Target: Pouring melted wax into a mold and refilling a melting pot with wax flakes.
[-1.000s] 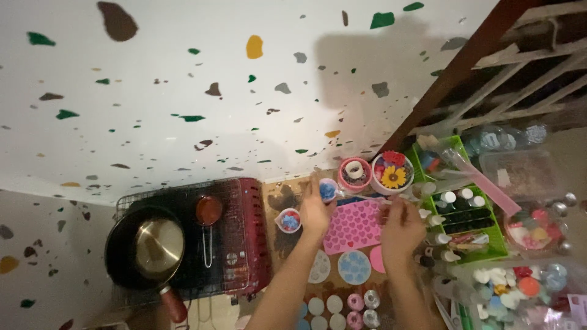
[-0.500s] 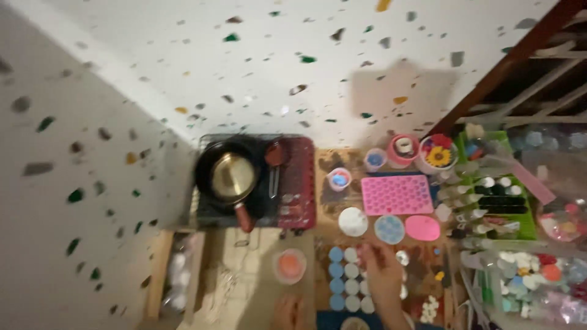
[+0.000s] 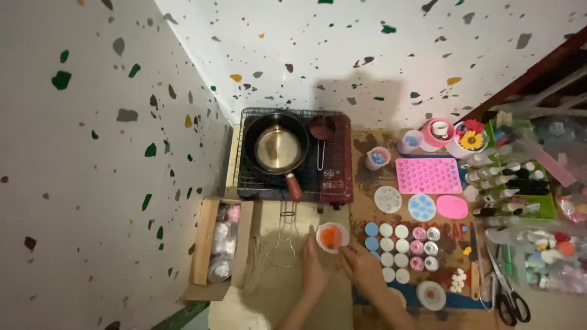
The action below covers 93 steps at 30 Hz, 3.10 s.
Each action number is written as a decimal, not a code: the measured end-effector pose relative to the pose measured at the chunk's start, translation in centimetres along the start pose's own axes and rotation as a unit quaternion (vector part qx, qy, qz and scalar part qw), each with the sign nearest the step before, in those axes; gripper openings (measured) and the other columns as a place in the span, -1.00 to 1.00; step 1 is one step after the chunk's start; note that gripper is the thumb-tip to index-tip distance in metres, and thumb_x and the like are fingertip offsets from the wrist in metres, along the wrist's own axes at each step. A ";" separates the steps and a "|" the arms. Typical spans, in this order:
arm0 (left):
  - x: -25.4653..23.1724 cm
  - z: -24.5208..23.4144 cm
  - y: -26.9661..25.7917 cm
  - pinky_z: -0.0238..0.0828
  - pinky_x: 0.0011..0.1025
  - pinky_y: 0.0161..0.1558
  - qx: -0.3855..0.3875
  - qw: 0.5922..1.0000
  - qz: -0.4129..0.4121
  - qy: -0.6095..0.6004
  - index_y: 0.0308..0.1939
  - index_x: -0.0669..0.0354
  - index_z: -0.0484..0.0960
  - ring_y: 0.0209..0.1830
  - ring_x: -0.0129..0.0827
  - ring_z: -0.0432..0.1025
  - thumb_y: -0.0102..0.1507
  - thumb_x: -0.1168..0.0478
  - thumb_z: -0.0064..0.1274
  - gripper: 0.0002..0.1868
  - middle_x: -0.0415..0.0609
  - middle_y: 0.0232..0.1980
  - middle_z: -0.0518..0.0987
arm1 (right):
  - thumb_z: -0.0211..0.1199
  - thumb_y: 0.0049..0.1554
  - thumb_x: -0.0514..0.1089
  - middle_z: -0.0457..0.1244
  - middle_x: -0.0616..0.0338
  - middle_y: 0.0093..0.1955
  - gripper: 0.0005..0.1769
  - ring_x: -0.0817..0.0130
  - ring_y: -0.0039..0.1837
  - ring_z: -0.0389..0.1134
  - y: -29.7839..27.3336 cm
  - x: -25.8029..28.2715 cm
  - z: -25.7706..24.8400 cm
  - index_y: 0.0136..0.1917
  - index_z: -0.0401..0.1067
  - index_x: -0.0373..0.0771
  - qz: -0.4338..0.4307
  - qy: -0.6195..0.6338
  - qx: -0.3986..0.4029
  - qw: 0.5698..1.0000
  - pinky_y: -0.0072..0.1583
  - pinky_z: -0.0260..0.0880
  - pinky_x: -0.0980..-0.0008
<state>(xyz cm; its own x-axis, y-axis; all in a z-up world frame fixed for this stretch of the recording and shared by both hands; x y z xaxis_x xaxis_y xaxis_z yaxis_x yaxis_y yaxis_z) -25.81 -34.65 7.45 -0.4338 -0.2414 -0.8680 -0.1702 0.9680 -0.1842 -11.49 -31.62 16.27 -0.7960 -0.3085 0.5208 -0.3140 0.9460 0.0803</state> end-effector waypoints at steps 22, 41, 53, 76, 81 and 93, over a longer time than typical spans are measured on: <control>-1.9 -0.8 4.9 0.28 -0.11 0.32 -0.074 0.978 0.194 -0.008 0.17 0.30 0.55 0.29 0.03 0.37 -0.09 0.35 0.40 -0.28 0.12 0.23 0.55 | 0.23 0.11 -0.03 0.34 0.21 -0.06 -0.82 0.06 -0.21 0.36 1.8 1.6 -1.1 -0.08 0.53 -0.11 0.019 -0.128 -0.032 0.991 -0.23 0.37 0.14; -12.1 -4.8 1.9 0.41 -0.19 0.21 0.026 0.979 0.181 -0.096 0.30 0.13 0.32 0.27 -0.11 0.45 -0.05 0.16 0.52 -0.08 0.01 0.32 0.47 | 0.32 0.03 -0.11 0.39 0.32 -0.01 -0.71 0.29 -0.25 0.41 4.0 7.8 -14.7 0.06 0.60 -0.04 -0.025 -0.030 -0.012 0.999 -0.25 0.38 0.33; -40.1 -8.4 -3.5 0.50 -0.29 0.19 0.112 0.827 0.479 -0.274 0.17 0.21 0.43 0.13 -0.18 0.53 -0.03 0.23 0.46 -0.25 0.03 0.17 0.55 | 0.33 -0.03 -0.24 0.46 0.17 0.07 -0.71 0.36 -0.34 0.39 -1.4 15.7 -39.2 0.01 0.60 -0.25 -0.026 -0.071 -0.119 0.990 -0.29 0.39 0.41; -42.1 -0.3 -12.0 0.53 -0.32 0.06 0.095 0.816 0.511 -0.251 0.11 0.16 0.44 -0.01 -0.23 0.54 -0.06 0.15 0.52 -0.25 -0.03 0.08 0.57 | 0.31 0.02 -0.20 0.48 0.18 -0.17 -0.79 0.55 -0.53 0.31 -16.4 9.7 -39.1 -0.05 0.63 -0.18 0.082 -0.137 -0.226 0.961 -0.47 0.41 0.59; -39.6 2.1 -13.1 0.52 -0.30 0.05 0.126 0.832 0.494 -0.221 0.15 0.17 0.44 0.04 -0.15 0.55 -0.09 0.28 0.47 -0.23 0.04 0.11 0.55 | 0.35 -0.03 -0.27 0.42 0.31 -0.18 -0.79 0.47 -0.46 0.26 -17.8 11.1 -39.1 -0.07 0.58 -0.26 0.114 -0.138 -0.260 0.949 -0.35 0.29 0.46; -38.4 3.9 -14.6 0.50 -0.34 0.04 0.175 0.836 0.435 -0.283 0.14 0.11 0.43 -0.01 -0.21 0.54 -0.09 0.30 0.51 -0.23 -0.03 0.08 0.55 | 0.37 0.00 -0.24 0.45 0.26 -0.02 -0.74 0.32 -0.16 0.48 -19.9 9.5 -38.0 0.00 0.59 -0.25 0.133 -0.177 -0.249 0.943 -0.15 0.46 0.36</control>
<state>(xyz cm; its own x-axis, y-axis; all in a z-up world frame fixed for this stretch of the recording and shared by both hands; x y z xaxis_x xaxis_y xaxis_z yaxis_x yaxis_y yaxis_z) -3.24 -39.25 41.68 0.2472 0.5401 -0.8044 0.3052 0.7445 0.5937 6.84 -49.60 51.94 -0.9626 0.0163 0.2704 0.1337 0.8967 0.4220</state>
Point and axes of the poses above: each hand's wrist, its own y-axis towards the middle knuckle, its own z-axis out of the palm, x = y × z, the point moved 6 cm from there along y, towards the middle knuckle
